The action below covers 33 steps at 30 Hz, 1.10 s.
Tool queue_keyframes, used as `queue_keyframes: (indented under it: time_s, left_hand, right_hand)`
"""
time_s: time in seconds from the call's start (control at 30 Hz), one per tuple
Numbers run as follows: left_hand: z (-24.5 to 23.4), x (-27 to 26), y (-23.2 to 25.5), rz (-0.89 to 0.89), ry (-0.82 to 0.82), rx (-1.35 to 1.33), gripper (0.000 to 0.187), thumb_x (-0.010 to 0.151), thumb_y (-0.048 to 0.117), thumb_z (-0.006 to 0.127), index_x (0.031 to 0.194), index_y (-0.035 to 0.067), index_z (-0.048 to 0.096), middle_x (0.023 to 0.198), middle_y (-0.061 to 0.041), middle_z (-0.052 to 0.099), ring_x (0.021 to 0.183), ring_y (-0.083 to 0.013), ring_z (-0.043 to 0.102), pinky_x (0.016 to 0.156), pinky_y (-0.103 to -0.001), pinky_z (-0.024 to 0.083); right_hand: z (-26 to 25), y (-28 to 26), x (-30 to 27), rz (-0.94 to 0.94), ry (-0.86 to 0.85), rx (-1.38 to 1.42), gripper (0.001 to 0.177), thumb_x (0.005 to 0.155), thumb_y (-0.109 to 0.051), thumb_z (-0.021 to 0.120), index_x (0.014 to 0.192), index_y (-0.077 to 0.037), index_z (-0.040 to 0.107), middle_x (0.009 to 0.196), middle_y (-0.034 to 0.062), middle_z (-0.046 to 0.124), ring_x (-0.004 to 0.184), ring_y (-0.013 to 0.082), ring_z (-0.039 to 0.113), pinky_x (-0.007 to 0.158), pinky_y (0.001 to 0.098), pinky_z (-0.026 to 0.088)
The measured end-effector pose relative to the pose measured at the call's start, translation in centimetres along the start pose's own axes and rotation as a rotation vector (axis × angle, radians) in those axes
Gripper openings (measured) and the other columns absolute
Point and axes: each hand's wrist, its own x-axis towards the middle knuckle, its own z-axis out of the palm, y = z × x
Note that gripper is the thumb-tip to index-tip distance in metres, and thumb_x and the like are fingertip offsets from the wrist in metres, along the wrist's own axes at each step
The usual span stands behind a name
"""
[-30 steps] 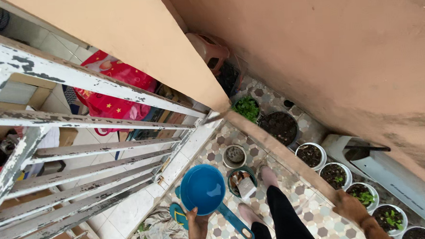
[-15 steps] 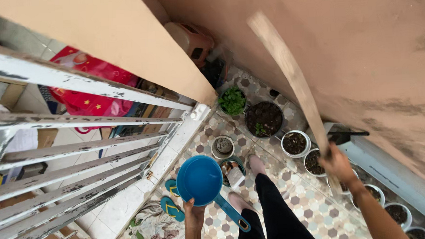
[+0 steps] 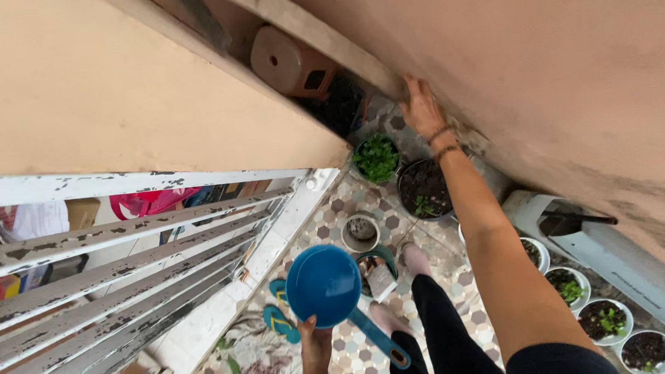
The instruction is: The person carries a bucket and a blue scoop to a tiled balcony area with many potted plants. They scoop water from the bucket and pour it into several plant pots, moving between different rows and locations to water each one.
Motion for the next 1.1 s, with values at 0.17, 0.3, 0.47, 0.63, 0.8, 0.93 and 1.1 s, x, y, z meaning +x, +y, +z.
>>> queue_keyframes:
  time_s: [0.17, 0.3, 0.47, 0.63, 0.8, 0.93, 1.1]
  left_hand:
    - [1.1, 0.8, -0.3, 0.015, -0.076, -0.012, 0.097, 0.075, 0.033, 0.079, 0.156, 0.007, 0.030, 0.152, -0.016, 0.044, 0.135, -0.0358, 0.049, 0.109, -0.056, 0.043]
    - [3.7, 1.9, 0.3, 0.016, -0.067, -0.007, 0.096, 0.074, 0.030, 0.078, 0.155, 0.011, 0.030, 0.150, -0.015, 0.044, 0.133, -0.0355, 0.049, 0.104, -0.056, 0.046]
    - [6.5, 3.3, 1.2, 0.041, -0.088, 0.085, 0.097, 0.075, 0.029, 0.077, 0.156, 0.016, 0.027, 0.148, -0.015, 0.042, 0.133, -0.0350, 0.050, 0.103, -0.054, 0.049]
    - [9.1, 4.6, 1.8, 0.026, -0.066, 0.161, 0.101, 0.071, 0.030, 0.077, 0.156, 0.019, 0.024, 0.147, -0.017, 0.042, 0.130, -0.0379, 0.053, 0.094, -0.055, 0.056]
    - [12.0, 6.1, 2.1, -0.001, 0.026, 0.321, 0.104, 0.068, 0.030, 0.077, 0.158, 0.021, 0.024, 0.146, -0.019, 0.042, 0.127, -0.0398, 0.055, 0.084, -0.050, 0.064]
    - [14.3, 8.0, 2.0, -0.058, 0.155, 0.477, 0.109, 0.067, 0.027, 0.078, 0.160, 0.028, 0.021, 0.143, -0.022, 0.044, 0.121, -0.0427, 0.060, 0.078, -0.050, 0.065]
    - [16.0, 10.4, 2.0, -0.029, 0.121, 0.432, 0.106, 0.070, 0.027, 0.076, 0.159, 0.026, 0.020, 0.147, -0.016, 0.042, 0.123, -0.0413, 0.058, 0.077, -0.050, 0.063]
  right_hand:
    - [4.9, 1.9, 0.6, 0.009, -0.008, 0.162, 0.035, 0.098, -0.003, 0.064, 0.132, -0.001, 0.057, 0.124, 0.0260, 0.063, 0.111, 0.0438, 0.065, 0.092, 0.0501, 0.055]
    - [8.5, 6.2, -4.7, 0.352, -0.269, 0.782, 0.012, 0.093, 0.004, 0.063, 0.105, 0.002, 0.065, 0.084, 0.0072, 0.066, 0.074, 0.0184, 0.065, 0.062, 0.0376, 0.056]
    - [9.7, 6.9, -13.1, 0.734, -0.322, 0.764, 0.012, 0.101, -0.013, 0.063, 0.096, -0.005, 0.071, 0.066, 0.0049, 0.067, 0.047, 0.0099, 0.057, 0.042, 0.0260, 0.049]
    - [11.4, 4.6, -17.8, 0.875, -0.356, 1.029, 0.032, 0.103, -0.033, 0.062, 0.082, -0.008, 0.063, 0.064, 0.0032, 0.061, 0.048, 0.0103, 0.052, 0.047, 0.0275, 0.045]
    - [13.4, 0.9, -17.0, 0.909, -0.425, 1.253, 0.052, 0.104, -0.050, 0.057, 0.070, -0.011, 0.051, 0.071, 0.0035, 0.059, 0.061, 0.0136, 0.053, 0.060, 0.0297, 0.050]
    - [15.7, -0.8, -14.9, 0.802, -0.418, 1.452, 0.050, 0.105, -0.045, 0.058, 0.072, -0.008, 0.057, 0.085, 0.0071, 0.066, 0.072, 0.0150, 0.060, 0.068, 0.0307, 0.054]
    - [17.7, -2.0, -11.8, 0.742, -0.402, 1.532, 0.028, 0.097, -0.030, 0.059, 0.094, -0.007, 0.074, 0.097, 0.0068, 0.074, 0.088, 0.0152, 0.073, 0.084, 0.0314, 0.063]
